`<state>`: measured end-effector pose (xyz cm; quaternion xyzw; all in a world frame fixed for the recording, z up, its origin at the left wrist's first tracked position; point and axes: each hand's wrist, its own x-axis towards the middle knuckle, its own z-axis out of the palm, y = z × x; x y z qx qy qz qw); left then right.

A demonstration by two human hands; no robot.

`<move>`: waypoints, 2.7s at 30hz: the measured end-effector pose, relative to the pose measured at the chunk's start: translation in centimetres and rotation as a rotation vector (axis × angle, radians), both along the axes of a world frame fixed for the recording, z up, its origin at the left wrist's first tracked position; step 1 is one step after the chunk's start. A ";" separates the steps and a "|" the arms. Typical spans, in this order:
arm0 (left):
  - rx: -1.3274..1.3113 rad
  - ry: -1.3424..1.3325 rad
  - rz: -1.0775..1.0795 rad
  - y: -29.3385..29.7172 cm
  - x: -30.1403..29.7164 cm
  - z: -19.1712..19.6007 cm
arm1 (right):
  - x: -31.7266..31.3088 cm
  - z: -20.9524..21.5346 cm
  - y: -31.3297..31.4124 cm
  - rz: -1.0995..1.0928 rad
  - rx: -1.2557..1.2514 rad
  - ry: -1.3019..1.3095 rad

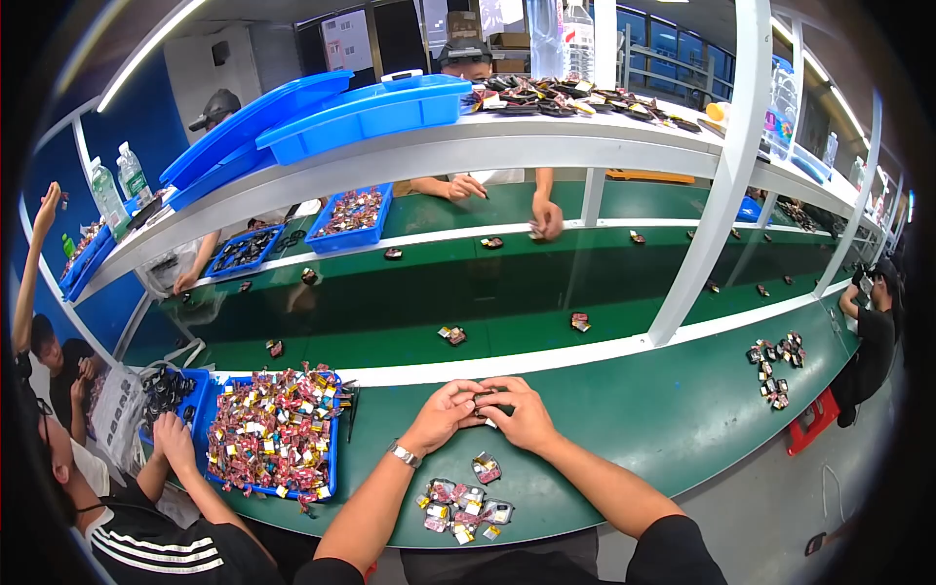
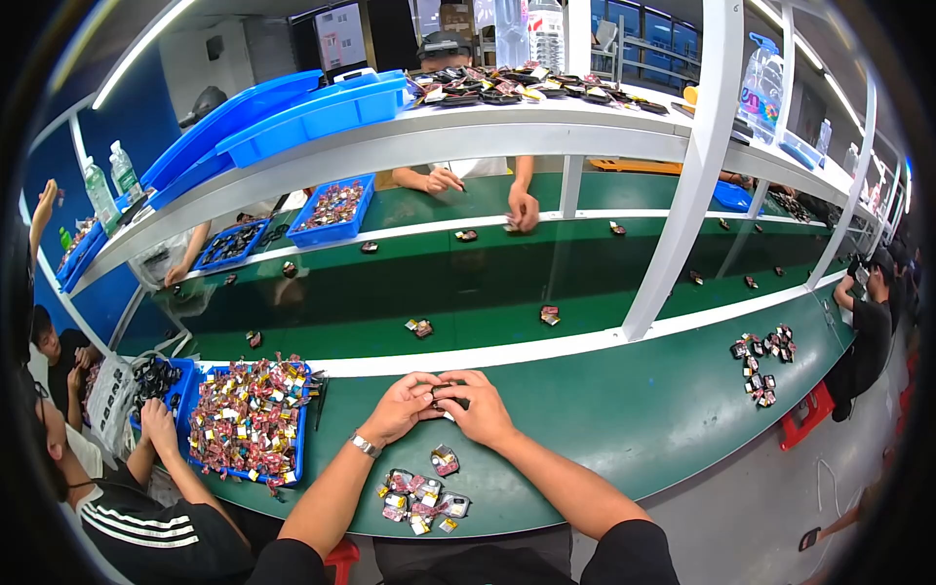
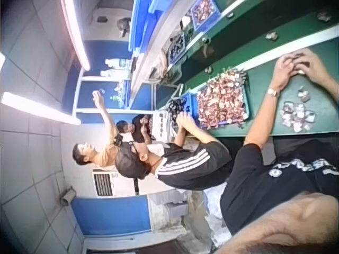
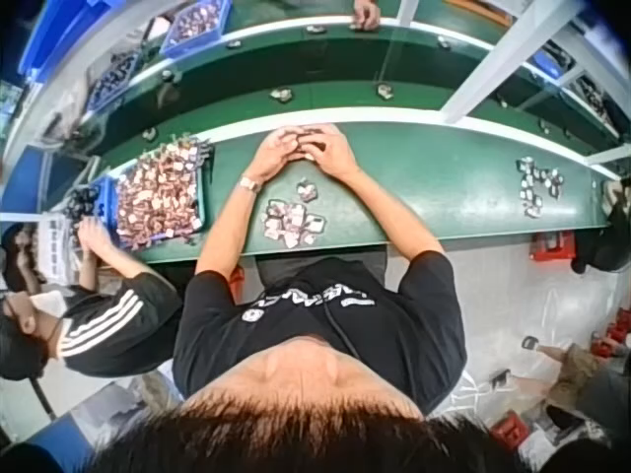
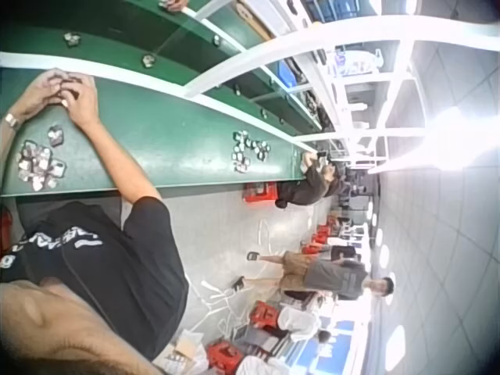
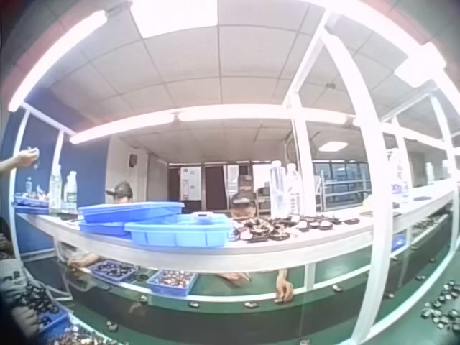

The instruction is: Sort and assemble small plastic or electronic components on a factory production line.

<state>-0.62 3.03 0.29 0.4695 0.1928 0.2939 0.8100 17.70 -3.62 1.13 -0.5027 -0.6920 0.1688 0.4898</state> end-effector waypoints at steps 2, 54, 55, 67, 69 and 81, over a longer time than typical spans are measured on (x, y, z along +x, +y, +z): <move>-0.001 0.000 0.002 -0.1 0.1 0.3 | 0.1 0.0 0.1 0.002 -0.008 0.014; 0.092 0.025 0.156 -0.4 0.6 -0.4 | -1.1 1.9 -0.1 -0.075 0.175 -0.118; 0.092 0.024 0.156 -0.5 0.7 -0.2 | -1.1 2.0 -0.1 -0.082 0.202 -0.132; 0.042 0.017 0.142 -0.6 0.7 0.1 | -1.1 1.6 0.0 -0.113 0.240 -0.184; 0.067 0.035 0.136 -0.5 0.6 0.0 | -1.2 1.4 0.1 -0.121 0.248 -0.190; 0.146 0.098 0.287 -0.6 1.0 -0.7 | -1.4 1.5 0.1 -0.061 0.165 -0.059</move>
